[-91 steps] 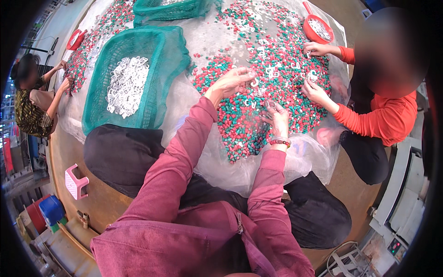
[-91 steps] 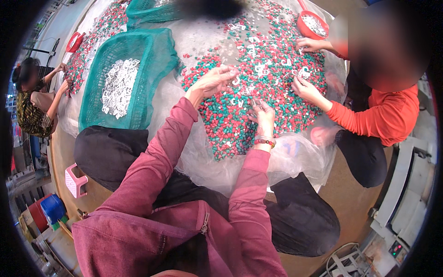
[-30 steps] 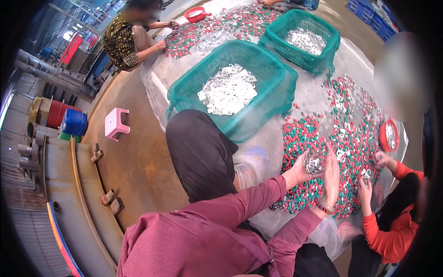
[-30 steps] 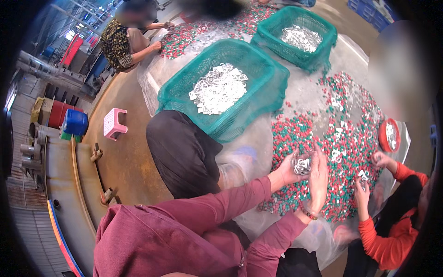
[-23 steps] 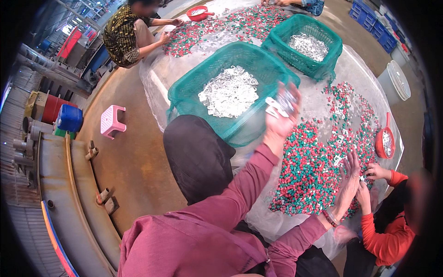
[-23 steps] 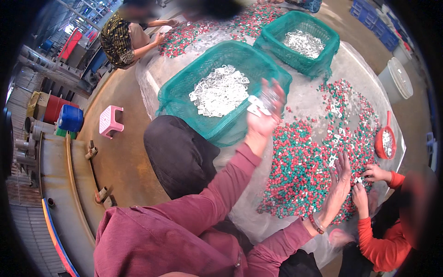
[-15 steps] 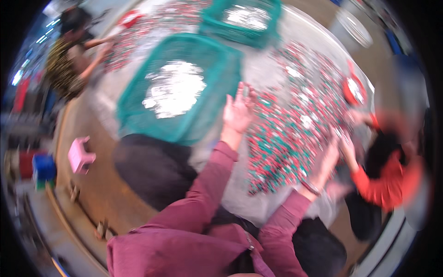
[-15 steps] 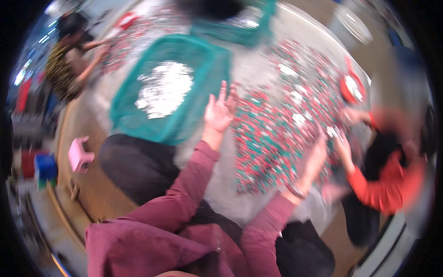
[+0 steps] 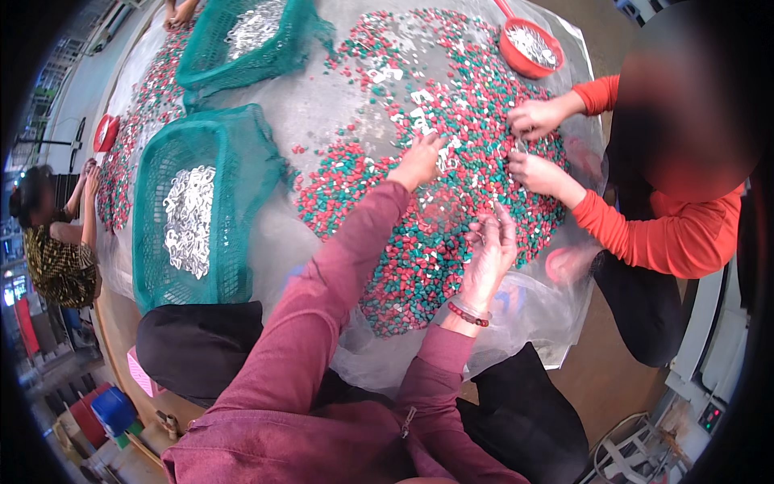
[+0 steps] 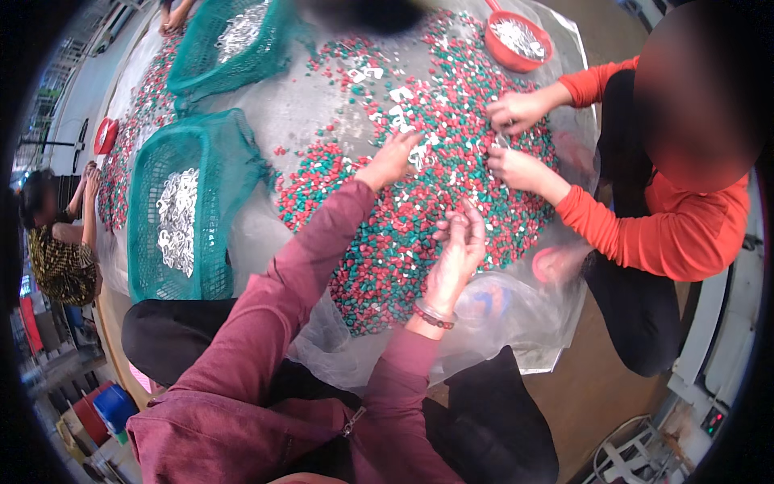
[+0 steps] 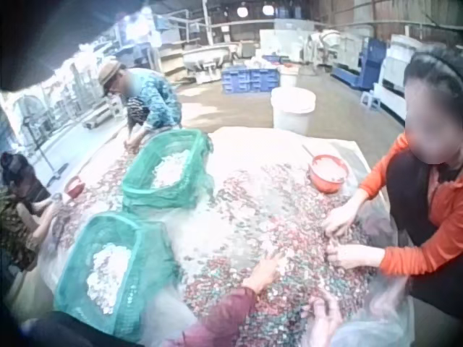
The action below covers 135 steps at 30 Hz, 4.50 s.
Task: The person sits on the floor and sorts small red, green, and white plastic pieces by hand, placing selected white pieces into a green basket. The person repeatedly picks, sifts, and transfers pieces from a large pile on a plastic sheet into the basket.
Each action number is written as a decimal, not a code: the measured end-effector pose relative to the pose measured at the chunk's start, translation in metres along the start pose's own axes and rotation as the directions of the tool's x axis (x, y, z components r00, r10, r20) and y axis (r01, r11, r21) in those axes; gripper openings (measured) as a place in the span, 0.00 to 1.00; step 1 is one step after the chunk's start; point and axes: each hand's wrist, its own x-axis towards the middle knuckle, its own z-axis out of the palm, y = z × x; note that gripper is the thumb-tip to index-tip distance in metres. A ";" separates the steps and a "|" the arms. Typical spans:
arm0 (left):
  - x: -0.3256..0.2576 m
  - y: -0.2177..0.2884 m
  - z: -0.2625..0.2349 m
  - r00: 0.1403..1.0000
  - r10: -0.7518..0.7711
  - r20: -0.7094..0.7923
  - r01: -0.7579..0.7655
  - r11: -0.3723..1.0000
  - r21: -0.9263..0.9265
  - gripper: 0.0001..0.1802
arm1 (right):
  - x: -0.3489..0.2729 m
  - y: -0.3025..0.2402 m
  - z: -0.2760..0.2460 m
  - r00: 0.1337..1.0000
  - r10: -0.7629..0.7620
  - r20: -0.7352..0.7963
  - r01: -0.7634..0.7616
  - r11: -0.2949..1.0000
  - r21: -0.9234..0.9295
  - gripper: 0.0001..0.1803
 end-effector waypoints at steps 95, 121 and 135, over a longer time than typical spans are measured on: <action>-0.157 -0.009 0.015 0.856 -0.382 -0.348 0.346 0.924 -0.161 0.25 | 0.056 0.142 0.047 0.729 0.209 0.651 0.657 0.052 -0.752 0.37; -0.057 -0.057 -0.063 0.916 0.194 0.351 -0.225 0.973 0.049 0.26 | 0.001 0.068 0.008 0.006 0.449 0.893 0.954 0.265 -0.139 0.30; -0.185 -0.050 0.011 0.696 0.676 0.240 -0.718 0.655 0.237 0.34 | -0.012 0.020 -0.060 -0.053 0.703 0.710 0.993 0.115 -0.039 0.20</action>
